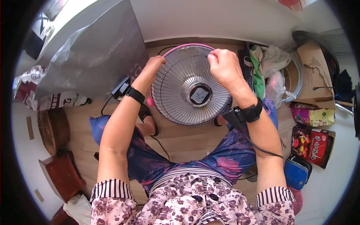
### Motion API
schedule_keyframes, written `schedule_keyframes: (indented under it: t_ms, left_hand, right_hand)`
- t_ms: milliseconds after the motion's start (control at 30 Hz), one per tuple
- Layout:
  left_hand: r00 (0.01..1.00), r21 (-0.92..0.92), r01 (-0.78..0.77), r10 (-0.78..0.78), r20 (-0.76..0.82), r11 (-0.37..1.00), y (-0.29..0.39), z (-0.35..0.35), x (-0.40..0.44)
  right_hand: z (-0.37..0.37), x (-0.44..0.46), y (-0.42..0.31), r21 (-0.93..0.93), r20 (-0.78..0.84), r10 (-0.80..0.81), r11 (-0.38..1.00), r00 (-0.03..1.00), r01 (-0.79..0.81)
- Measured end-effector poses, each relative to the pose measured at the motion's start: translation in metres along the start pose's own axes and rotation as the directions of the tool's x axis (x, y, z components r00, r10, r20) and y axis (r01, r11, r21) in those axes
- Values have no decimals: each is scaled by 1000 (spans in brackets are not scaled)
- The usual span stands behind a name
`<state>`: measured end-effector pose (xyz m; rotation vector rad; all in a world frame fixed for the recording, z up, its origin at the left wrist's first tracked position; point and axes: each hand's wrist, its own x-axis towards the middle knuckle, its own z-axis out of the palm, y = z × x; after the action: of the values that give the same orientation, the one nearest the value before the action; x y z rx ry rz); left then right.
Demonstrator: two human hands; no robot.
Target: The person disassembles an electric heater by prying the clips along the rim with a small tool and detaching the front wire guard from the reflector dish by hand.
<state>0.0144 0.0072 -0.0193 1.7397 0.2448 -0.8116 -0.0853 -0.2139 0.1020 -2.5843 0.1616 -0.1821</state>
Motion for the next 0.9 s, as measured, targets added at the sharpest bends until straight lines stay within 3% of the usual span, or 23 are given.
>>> schedule_keyframes:
  t_ms: [167, 267, 300, 400, 433, 533, 633, 900]
  left_hand:
    - [993, -16, 39, -41, -113, 999, 1, 5, 1]
    - [997, -35, -33, 30, -77, 999, -10, 1, 12]
    - [996, -58, -53, 49, -69, 997, -12, 0, 14]
    - [997, -108, -68, 64, -35, 992, -17, -3, 22]
    - [998, -126, -63, 61, -22, 990, -15, -2, 22]
    - [997, -223, 8, 10, 76, 975, -9, -2, 16]
    - [995, -62, -99, 99, 7, 993, -18, -4, 22]
    - [987, 18, -161, 161, 13, 987, -20, -4, 22]
  right_hand:
    - [-5, 16, 27, 99, -158, 166, 983, 973, -152]
    - [5, 22, 44, 175, -87, 289, 946, 953, -271]
    - [12, 22, 49, 119, -104, 284, 955, 953, -272]
    - [32, 19, 59, 124, 99, 441, 884, 892, -450]
    - [46, 17, 61, 94, 58, 471, 875, 880, -474]
    - [55, 10, 53, 24, 46, 401, 915, 915, -403]
    - [57, 7, 45, 86, -27, 389, 919, 921, -386]
    - [67, 3, 48, -13, -111, 336, 940, 935, -340]
